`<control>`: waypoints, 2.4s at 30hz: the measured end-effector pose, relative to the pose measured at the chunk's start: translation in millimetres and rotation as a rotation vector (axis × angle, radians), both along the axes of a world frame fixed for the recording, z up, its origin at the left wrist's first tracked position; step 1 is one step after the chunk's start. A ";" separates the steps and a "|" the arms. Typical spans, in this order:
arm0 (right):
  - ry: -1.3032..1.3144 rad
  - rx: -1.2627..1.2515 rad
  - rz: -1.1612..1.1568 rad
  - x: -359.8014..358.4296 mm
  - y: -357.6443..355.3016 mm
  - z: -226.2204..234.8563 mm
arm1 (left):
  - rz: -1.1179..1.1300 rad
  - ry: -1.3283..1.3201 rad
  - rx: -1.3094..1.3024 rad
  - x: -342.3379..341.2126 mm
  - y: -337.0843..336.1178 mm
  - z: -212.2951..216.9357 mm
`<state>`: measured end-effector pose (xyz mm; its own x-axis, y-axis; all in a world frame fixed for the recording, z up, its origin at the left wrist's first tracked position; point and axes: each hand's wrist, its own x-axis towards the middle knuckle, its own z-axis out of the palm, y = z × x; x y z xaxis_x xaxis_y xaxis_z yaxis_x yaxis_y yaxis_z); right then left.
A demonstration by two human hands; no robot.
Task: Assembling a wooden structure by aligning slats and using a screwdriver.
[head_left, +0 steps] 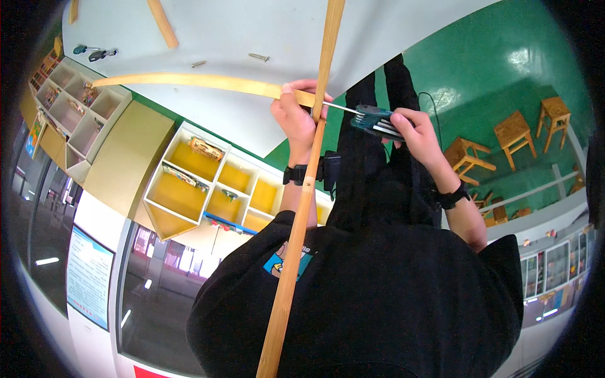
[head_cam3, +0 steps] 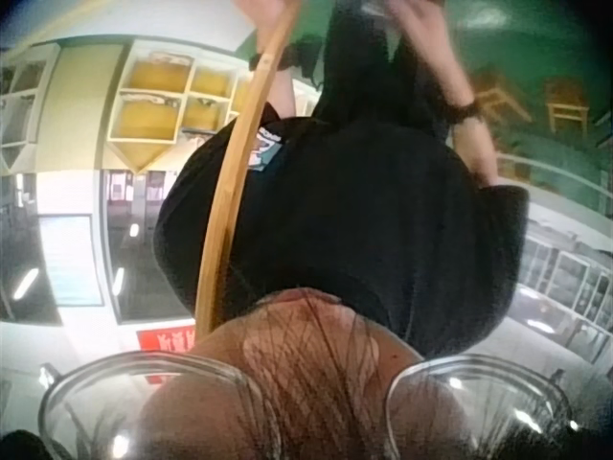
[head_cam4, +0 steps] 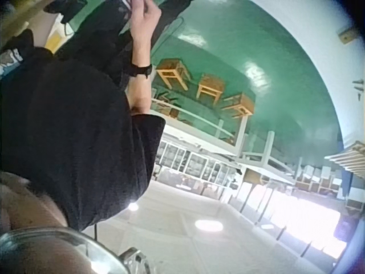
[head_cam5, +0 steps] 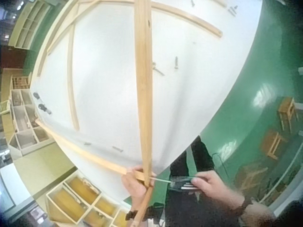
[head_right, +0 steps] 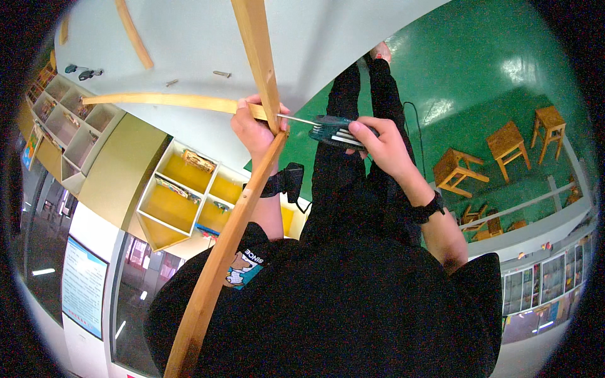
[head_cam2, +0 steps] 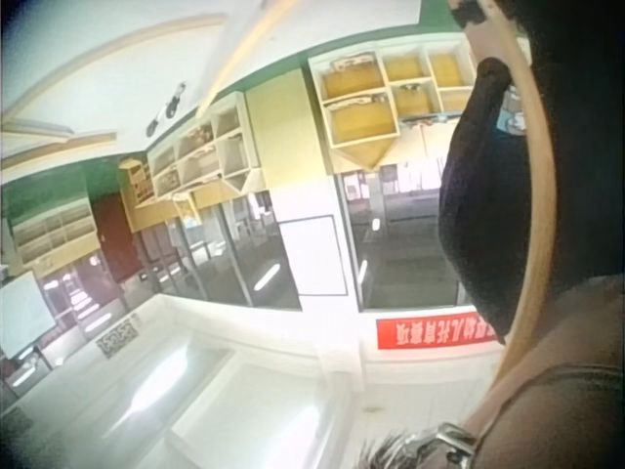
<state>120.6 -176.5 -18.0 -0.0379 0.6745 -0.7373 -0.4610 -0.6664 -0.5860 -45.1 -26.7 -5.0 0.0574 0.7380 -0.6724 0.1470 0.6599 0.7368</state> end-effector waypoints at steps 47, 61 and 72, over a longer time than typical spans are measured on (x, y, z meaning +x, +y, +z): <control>-0.088 0.215 -1.302 -46.6 184.6 87.3 | -0.224 0.235 0.139 -112.5 40.1 -8.2; 0.002 0.133 -1.284 -6.5 130.8 27.8 | -0.518 0.286 0.428 -106.9 70.2 -18.7; 0.218 0.163 -1.242 16.7 124.4 -4.7 | -0.480 0.351 0.340 -96.2 61.9 -36.9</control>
<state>137.3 -52.1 -22.6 0.5727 0.4248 -0.7011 -0.8179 0.3537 -0.4538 -141.3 35.2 -41.8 0.2517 0.8586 -0.4466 0.6335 0.2027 0.7467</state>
